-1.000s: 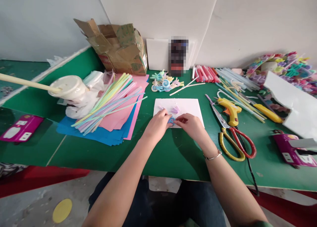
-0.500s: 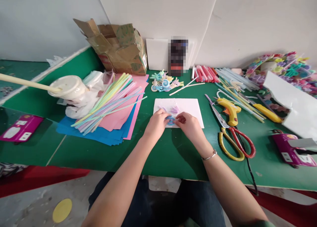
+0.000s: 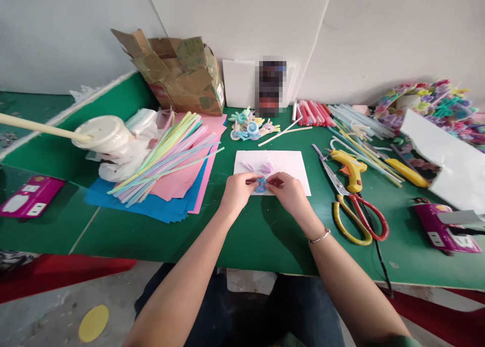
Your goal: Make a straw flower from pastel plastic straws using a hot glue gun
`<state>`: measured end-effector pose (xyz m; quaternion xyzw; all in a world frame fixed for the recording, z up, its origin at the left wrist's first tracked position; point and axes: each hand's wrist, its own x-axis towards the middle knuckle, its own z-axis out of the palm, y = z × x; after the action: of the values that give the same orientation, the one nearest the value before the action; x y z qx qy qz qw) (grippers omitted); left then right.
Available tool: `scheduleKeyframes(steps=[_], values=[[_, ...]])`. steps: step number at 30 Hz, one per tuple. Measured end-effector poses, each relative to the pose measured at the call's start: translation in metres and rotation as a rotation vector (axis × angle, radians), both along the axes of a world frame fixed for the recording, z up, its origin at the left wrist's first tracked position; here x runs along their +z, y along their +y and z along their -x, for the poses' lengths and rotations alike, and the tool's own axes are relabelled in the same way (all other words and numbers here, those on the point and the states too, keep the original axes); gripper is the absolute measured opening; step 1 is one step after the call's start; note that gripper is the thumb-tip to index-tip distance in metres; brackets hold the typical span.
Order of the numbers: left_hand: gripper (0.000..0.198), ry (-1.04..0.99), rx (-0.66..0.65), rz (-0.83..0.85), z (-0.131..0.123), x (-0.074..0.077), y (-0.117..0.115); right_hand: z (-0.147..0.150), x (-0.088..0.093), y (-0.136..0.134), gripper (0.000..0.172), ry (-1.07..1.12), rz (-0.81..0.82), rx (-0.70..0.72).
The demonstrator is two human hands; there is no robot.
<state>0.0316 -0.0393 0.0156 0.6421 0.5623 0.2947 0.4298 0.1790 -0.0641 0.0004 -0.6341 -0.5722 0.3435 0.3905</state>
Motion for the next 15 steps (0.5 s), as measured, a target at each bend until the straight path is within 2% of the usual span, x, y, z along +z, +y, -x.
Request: scheduleKeyframes(steps=[3, 9, 12, 15], values=[[0.018, -0.054, 0.043, 0.019, -0.0015, -0.0002, 0.0000, 0.0013, 0.0018, 0.0003, 0.004, 0.093, 0.018, -0.030], [0.012, -0.093, 0.132, -0.136, -0.0031, 0.0019, -0.0027, 0.0053, 0.0067, -0.0001, 0.010, 0.362, 0.068, -0.123], [0.010, -0.106, 0.131, -0.211, -0.0054, 0.0026, -0.0050, 0.0059, 0.0083, 0.0000, 0.017, 0.492, 0.085, -0.123], [0.011, -0.032, 0.085, -0.320, -0.0099, 0.0000, -0.0084, 0.0055, 0.0087, 0.0007, 0.021, 0.594, 0.163, -0.099]])
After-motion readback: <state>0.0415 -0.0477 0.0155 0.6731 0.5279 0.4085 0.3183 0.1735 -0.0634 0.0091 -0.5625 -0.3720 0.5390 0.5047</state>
